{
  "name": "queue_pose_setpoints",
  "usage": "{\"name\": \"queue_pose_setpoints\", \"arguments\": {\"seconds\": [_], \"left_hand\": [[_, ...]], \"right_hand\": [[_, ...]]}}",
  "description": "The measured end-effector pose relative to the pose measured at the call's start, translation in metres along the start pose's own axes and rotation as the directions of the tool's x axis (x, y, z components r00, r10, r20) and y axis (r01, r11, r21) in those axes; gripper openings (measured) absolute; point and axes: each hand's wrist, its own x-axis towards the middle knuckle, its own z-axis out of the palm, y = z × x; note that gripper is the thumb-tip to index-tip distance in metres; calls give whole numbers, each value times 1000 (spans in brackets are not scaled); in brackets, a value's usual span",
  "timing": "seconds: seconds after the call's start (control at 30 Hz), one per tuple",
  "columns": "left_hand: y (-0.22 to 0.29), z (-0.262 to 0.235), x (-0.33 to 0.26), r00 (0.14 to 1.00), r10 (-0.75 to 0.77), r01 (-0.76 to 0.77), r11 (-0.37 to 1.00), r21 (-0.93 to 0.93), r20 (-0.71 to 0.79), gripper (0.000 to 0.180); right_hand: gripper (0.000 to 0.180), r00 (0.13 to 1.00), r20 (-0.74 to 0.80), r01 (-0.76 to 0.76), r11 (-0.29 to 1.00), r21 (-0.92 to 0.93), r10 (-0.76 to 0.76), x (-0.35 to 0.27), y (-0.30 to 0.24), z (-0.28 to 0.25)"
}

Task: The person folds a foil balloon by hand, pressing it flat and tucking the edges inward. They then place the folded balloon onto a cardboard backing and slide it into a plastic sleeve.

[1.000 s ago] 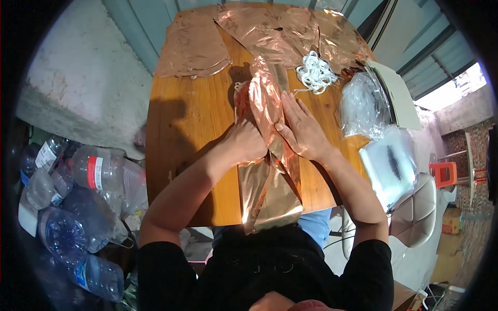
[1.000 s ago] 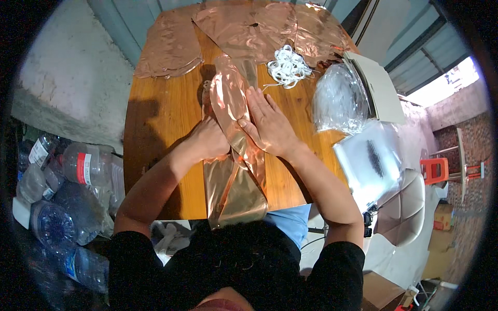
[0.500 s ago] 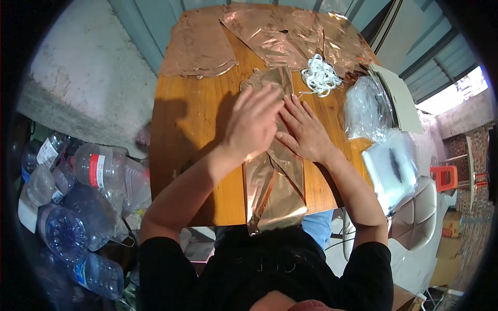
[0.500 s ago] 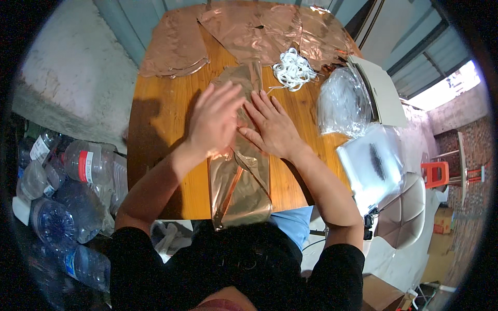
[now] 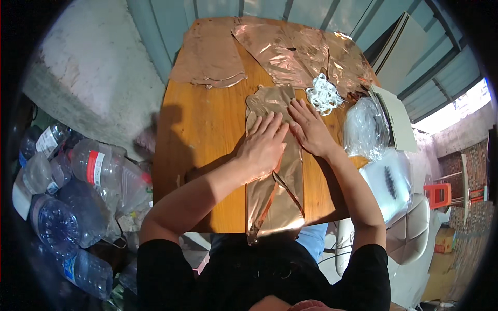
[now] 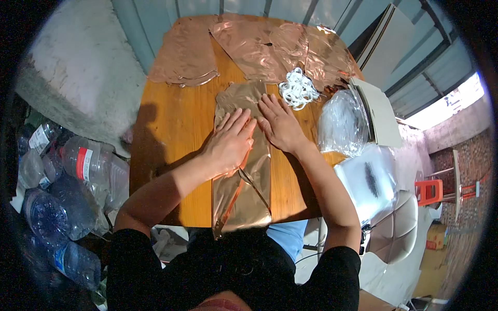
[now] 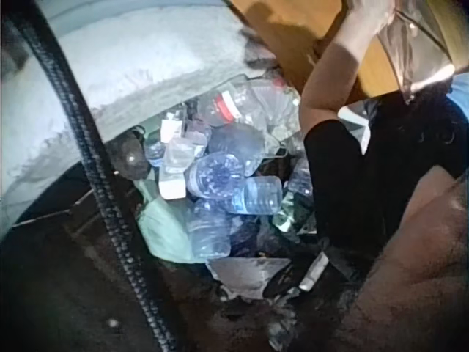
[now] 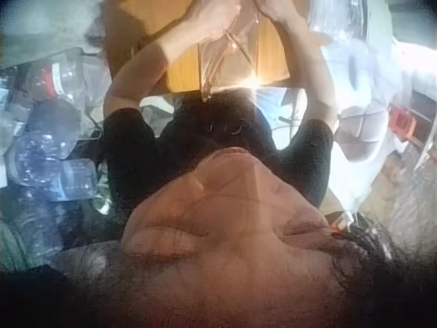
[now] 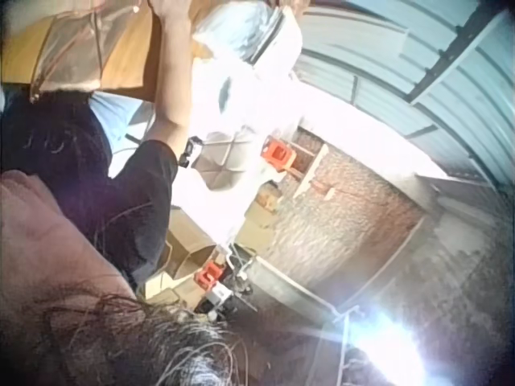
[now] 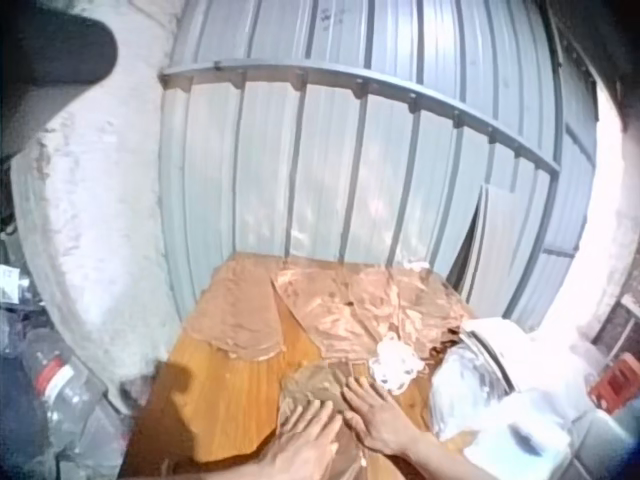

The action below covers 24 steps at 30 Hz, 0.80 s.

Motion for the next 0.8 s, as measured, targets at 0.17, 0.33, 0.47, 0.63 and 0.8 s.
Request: {"name": "queue_pose_setpoints", "arguments": {"seconds": [0.17,0.33,0.47,0.63,0.8], "left_hand": [[2,0,2,996,92,-90,986,140,-6,52],[3,0,3,998,57,-58,998,28,15,56],[3,2,1,998,7,-10,998,57,55,60],[7,-3,8,994,-1,-5,999,54,106,61],[1,2,19,998,-50,47,995,88,32,59]], "right_hand": [[52,1000,-14,6,1000,-10,-7,0,-1,1],[53,999,-28,23,999,-44,-24,1,-3,-1],[51,999,-33,28,998,-48,-29,2,-2,1],[51,998,-40,38,997,-64,-40,0,-2,1],[52,998,-47,47,998,-51,-49,2,0,4]]}}
